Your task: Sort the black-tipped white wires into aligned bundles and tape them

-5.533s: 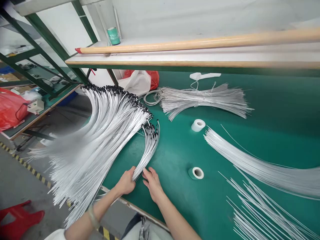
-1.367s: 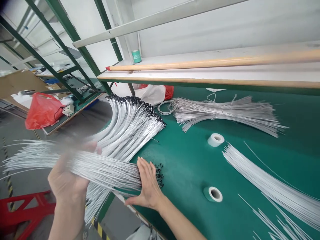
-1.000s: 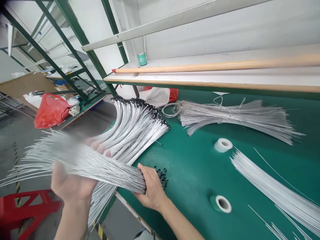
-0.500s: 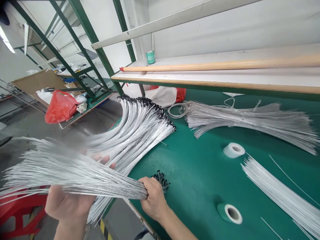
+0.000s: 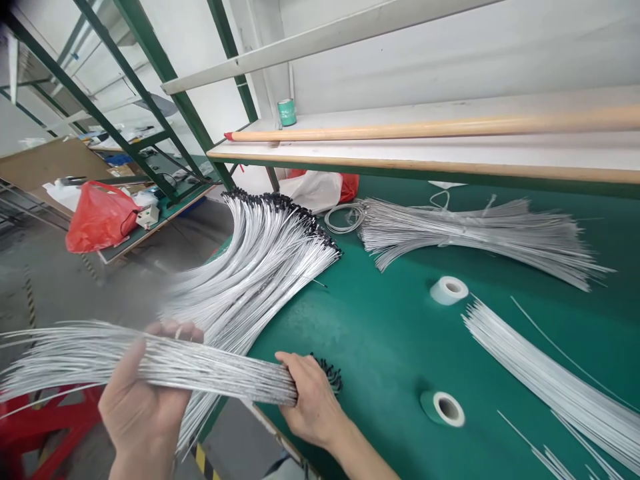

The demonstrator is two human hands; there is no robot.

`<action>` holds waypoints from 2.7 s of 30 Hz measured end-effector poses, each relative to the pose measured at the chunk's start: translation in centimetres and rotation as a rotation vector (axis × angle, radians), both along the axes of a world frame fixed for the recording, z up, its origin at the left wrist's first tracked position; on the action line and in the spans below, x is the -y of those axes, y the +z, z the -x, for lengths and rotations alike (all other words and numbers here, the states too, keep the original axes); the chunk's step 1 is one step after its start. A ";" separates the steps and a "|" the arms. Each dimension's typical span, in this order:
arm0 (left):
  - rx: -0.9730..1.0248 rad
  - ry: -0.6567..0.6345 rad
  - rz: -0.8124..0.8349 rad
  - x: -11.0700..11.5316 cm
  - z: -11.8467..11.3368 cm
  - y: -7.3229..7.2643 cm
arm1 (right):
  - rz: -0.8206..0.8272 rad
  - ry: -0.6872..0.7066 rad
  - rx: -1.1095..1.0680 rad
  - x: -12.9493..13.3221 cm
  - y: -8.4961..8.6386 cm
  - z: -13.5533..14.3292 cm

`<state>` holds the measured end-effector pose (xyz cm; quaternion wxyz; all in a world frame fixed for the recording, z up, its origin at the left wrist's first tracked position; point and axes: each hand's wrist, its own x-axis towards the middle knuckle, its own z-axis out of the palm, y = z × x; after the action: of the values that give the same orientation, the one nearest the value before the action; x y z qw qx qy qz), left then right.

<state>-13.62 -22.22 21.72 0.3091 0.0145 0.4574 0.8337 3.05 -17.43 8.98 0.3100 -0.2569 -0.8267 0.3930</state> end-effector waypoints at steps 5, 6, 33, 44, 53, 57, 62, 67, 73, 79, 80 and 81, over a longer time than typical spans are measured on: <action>-0.031 -0.043 -0.017 -0.2 -0.2 0.1 | -0.013 0.011 0.055 0.0 0.1 -0.6; -0.031 -0.061 -0.026 -0.2 -0.3 0.2 | 0.004 0.004 0.057 0.1 0.1 -0.5; -0.100 -0.263 -0.119 -4.6 -2.4 1.9 | 0.341 0.026 0.099 -2.5 1.5 -2.3; 0.174 -0.369 -0.028 -5.3 -3.2 -2.0 | -0.431 -0.299 0.144 -8.7 -1.2 -6.5; 0.576 -0.433 0.405 -2.8 -3.8 -15.1 | -0.744 -0.486 0.322 -8.2 -10.5 -8.6; 0.519 -0.599 0.613 -0.6 -3.5 -17.3 | -0.738 -0.484 0.351 -6.9 -12.4 -8.9; 0.407 -1.205 1.110 1.2 -4.2 -16.2 | -0.739 -0.487 0.375 -6.5 -13.7 -9.0; -0.163 -1.476 0.860 -3.4 -7.0 -12.7 | -0.730 -0.489 0.410 -6.2 -14.2 -8.8; -0.408 -1.473 0.792 -14.1 -11.4 -14.9 | -0.695 -0.502 0.437 -6.2 -12.8 -8.5; 0.023 -1.889 0.904 -18.3 -14.2 -20.6 | -0.544 -0.583 0.490 -6.8 -10.3 -7.1; 0.070 -1.909 0.889 -18.6 -14.5 -21.1 | -0.501 -0.598 0.529 -6.9 -10.1 -6.8; 0.107 -1.916 0.876 -18.8 -14.7 -21.6 | -0.453 -0.618 0.565 -6.9 -9.8 -6.6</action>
<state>1.06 -3.39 0.12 0.8365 0.2201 0.5017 0.0024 9.64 -10.54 -0.84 0.2238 -0.5135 -0.8283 0.0068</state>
